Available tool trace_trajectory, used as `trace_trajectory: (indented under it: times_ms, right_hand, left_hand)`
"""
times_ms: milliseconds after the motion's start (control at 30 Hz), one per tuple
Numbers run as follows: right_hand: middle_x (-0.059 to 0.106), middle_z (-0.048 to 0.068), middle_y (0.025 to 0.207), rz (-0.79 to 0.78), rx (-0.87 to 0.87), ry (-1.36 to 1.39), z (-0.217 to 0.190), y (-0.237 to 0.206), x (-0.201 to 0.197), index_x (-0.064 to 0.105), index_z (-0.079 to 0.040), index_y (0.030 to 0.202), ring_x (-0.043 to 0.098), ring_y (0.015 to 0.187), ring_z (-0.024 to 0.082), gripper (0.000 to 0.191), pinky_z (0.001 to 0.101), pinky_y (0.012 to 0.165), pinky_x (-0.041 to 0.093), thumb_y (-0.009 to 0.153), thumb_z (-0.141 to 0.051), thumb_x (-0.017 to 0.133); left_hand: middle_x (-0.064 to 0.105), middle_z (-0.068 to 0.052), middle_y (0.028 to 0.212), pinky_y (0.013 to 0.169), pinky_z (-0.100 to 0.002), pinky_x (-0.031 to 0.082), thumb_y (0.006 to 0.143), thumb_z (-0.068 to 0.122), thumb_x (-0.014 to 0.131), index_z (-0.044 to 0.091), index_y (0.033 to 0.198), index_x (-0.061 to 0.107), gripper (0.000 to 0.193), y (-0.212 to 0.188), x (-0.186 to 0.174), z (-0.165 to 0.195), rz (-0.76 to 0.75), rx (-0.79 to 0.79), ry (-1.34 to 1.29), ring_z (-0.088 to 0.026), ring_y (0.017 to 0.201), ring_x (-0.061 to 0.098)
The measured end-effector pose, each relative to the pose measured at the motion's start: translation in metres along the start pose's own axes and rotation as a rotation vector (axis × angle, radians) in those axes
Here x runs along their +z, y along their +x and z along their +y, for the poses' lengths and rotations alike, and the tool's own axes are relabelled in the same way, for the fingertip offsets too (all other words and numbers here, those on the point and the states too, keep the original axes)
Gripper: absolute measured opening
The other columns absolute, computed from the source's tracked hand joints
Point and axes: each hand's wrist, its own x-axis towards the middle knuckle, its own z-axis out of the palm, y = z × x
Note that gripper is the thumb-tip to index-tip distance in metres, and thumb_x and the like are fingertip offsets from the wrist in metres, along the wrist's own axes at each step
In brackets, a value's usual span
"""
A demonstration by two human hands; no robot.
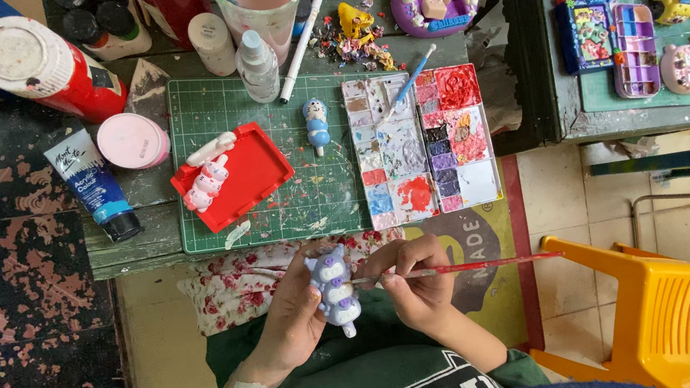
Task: The person paints small figurines using a fine brush and acrylic paints from a palette. They hold a purple figurine and apply paint to its details, then switch to a pink figurine and continue painting its features.
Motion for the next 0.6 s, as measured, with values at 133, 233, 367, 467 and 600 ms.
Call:
trace_trajectory:
  times_ms: [133,233,367,467,600]
  right_hand:
    - [0.066,0.02,0.089,0.002,-0.054,-0.055,0.002,-0.002,-0.003,0.039,-0.006,0.106,0.068,0.079,0.022,0.02,0.0401,0.078,0.063,0.106,-0.002,0.059]
    - [0.067,0.021,0.09,-0.013,-0.09,-0.11,0.0,-0.003,-0.005,0.04,-0.006,0.106,0.07,0.079,0.023,0.02,0.0409,0.078,0.064,0.105,-0.004,0.06]
    - [0.07,0.022,0.088,-0.045,-0.128,-0.199,-0.003,0.0,-0.006,0.042,-0.005,0.105,0.073,0.079,0.026,0.019,0.0408,0.076,0.066,0.104,-0.004,0.061]
    - [0.071,0.023,0.088,-0.061,-0.147,-0.25,-0.006,0.003,-0.007,0.042,-0.004,0.104,0.076,0.081,0.028,0.018,0.0407,0.076,0.067,0.103,-0.004,0.061]
    - [0.072,0.024,0.088,-0.07,-0.151,-0.285,-0.011,0.007,-0.006,0.043,-0.004,0.103,0.078,0.082,0.03,0.018,0.04,0.074,0.066,0.101,-0.003,0.061]
  left_hand:
    - [0.055,-0.012,0.142,0.104,-0.037,0.051,0.106,0.028,0.061,0.006,0.158,0.029,0.065,0.0,0.002,0.0,-0.02,0.038,-0.009,-0.019,0.125,0.059]
    - [0.055,-0.012,0.141,0.102,-0.037,0.052,0.106,0.027,0.063,0.006,0.158,0.029,0.066,0.0,0.002,0.0,-0.02,0.043,-0.013,-0.018,0.122,0.059]
    - [0.056,-0.012,0.14,0.1,-0.038,0.053,0.103,0.028,0.064,0.008,0.158,0.028,0.068,0.0,0.004,0.0,0.014,0.022,0.003,-0.018,0.119,0.06]
    - [0.056,-0.012,0.139,0.1,-0.037,0.053,0.103,0.028,0.064,0.007,0.158,0.028,0.069,0.002,0.005,0.0,0.012,0.04,-0.002,-0.018,0.119,0.06]
    - [0.056,-0.012,0.138,0.098,-0.036,0.053,0.105,0.026,0.064,0.006,0.157,0.029,0.066,0.003,0.006,0.001,-0.009,0.051,-0.011,-0.018,0.117,0.06]
